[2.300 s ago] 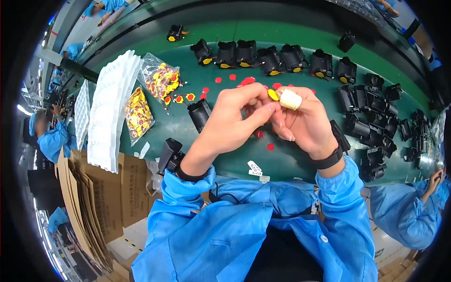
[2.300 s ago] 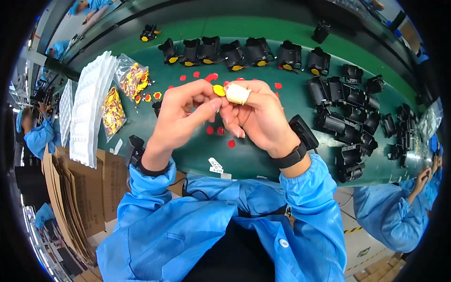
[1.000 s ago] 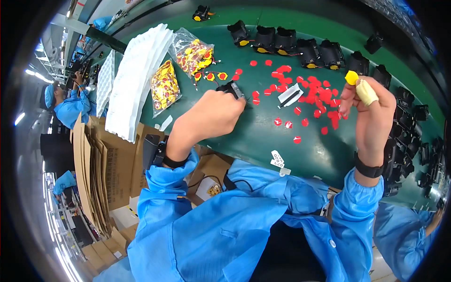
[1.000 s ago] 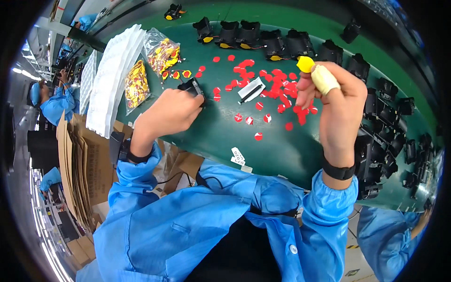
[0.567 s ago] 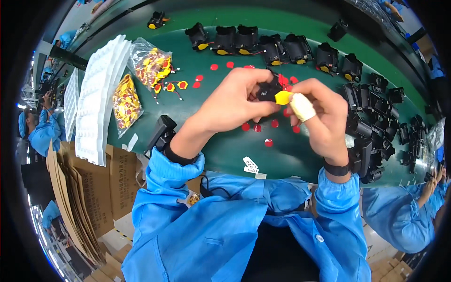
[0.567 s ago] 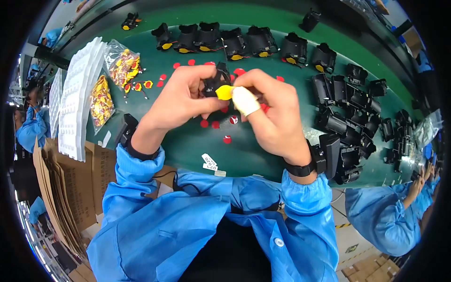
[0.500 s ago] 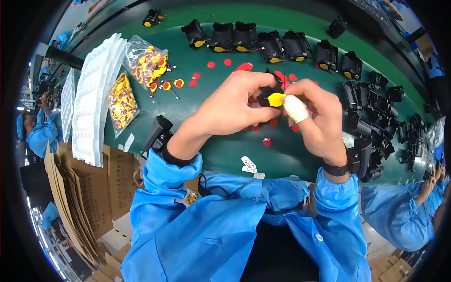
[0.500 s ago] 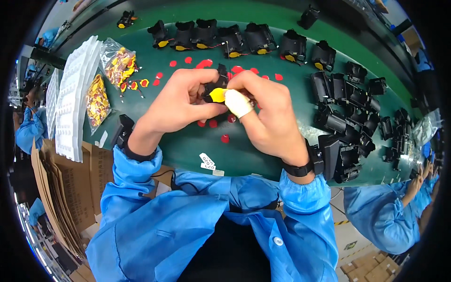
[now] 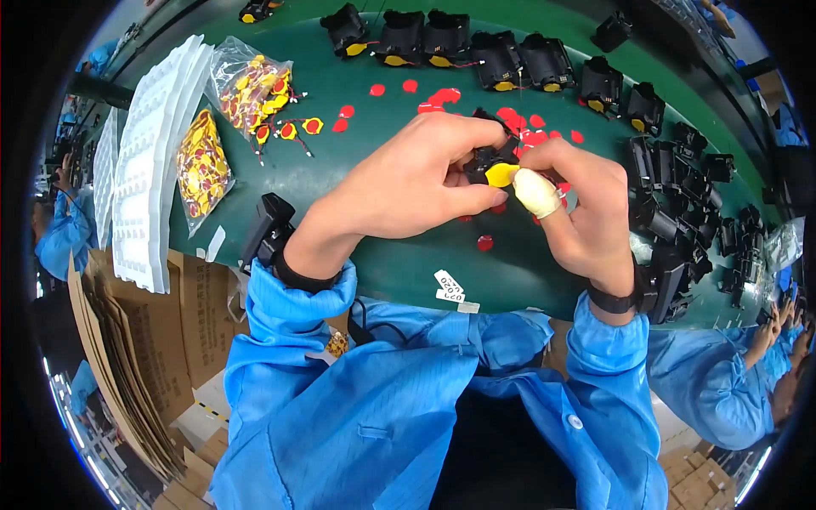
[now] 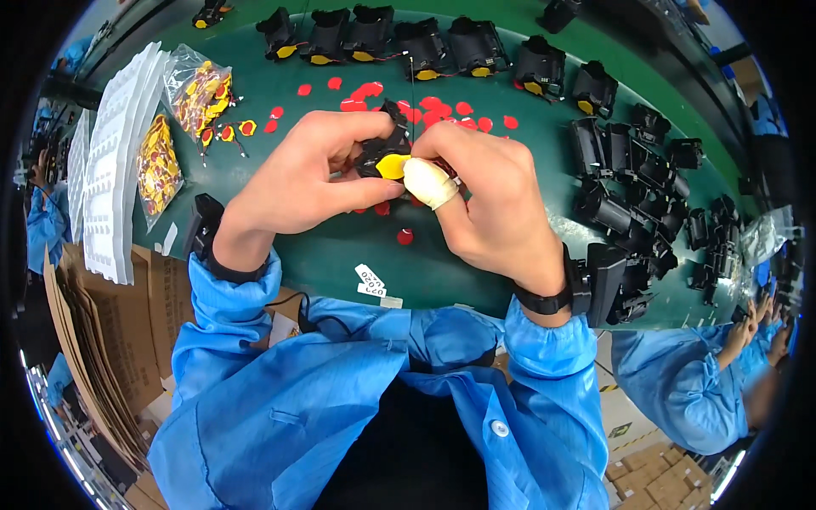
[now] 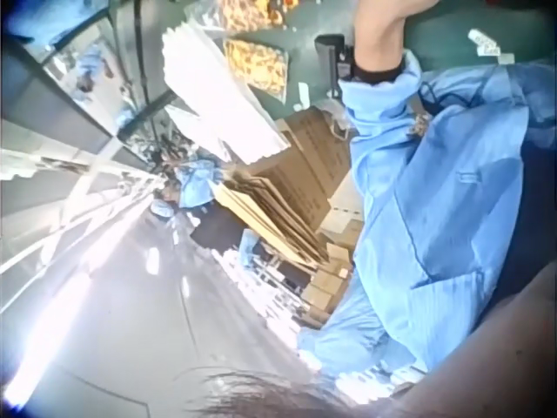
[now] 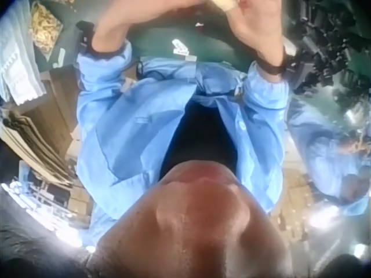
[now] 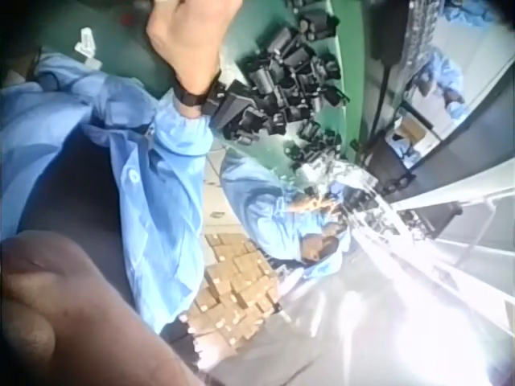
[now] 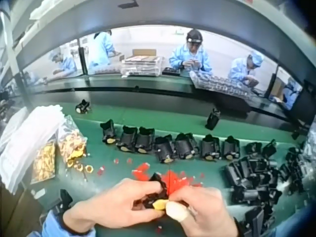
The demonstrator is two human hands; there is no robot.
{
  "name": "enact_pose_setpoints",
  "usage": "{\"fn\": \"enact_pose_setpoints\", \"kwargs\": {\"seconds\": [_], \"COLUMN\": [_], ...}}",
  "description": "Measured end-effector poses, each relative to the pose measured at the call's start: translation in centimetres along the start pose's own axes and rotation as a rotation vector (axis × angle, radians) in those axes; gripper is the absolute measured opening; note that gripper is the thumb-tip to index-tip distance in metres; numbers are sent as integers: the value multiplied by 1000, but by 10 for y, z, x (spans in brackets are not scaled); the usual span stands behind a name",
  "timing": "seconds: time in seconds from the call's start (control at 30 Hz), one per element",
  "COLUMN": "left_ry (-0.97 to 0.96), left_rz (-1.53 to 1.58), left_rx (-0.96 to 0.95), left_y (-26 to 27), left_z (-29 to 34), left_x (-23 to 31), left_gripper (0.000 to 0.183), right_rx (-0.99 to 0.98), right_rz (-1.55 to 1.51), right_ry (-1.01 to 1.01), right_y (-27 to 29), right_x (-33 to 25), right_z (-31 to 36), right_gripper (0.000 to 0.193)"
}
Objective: Assembling electronic components into plastic housings at a factory assembly line.
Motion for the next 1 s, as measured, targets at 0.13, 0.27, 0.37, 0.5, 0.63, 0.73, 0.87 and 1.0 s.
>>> {"fn": "enact_pose_setpoints", "kwargs": {"seconds": [0.13,0.27,0.37,0.5,0.63,0.73,0.87,1.0], "left_ry": [-101,-90,-23,-215,-209,-262,-598,-432], "left_rz": [18,178,192,138,115,129,-285,-759], "left_rx": [-9,-81,-62,165,258,273,333,570], "left_y": [4,8,5,3,2,3,24,135], "left_z": [0,1,2,15,13,8,10,-20], "left_x": [-1,2,8,14,8,1,21,-7], "left_gripper": [26,19,23,21,21,22,21,21], "right_rx": [16,22,211,74,268,225,308,504], "right_rz": [28,18,-316,-239,-257,-261,-338,-324], "right_ry": [10,2,-154,-158,-128,-237,-104,-140], "right_y": [0,-3,-14,-7,-7,-4,0,26], "right_x": [1,-1,-2,3,4,2,-7,13], "right_z": [2,-1,0,1,10,10,1,8], "right_gripper": [12,25,46,55,55,59,65,57]}}
Point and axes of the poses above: each hand's wrist, its own z-axis away from the middle knuckle, its own y-axis out of the back of the hand, x = y × z, the point moved 3 cm from there along -z, towards the middle knuckle, and after that the axes turned 15 degrees about x, right-handed, at the moved point
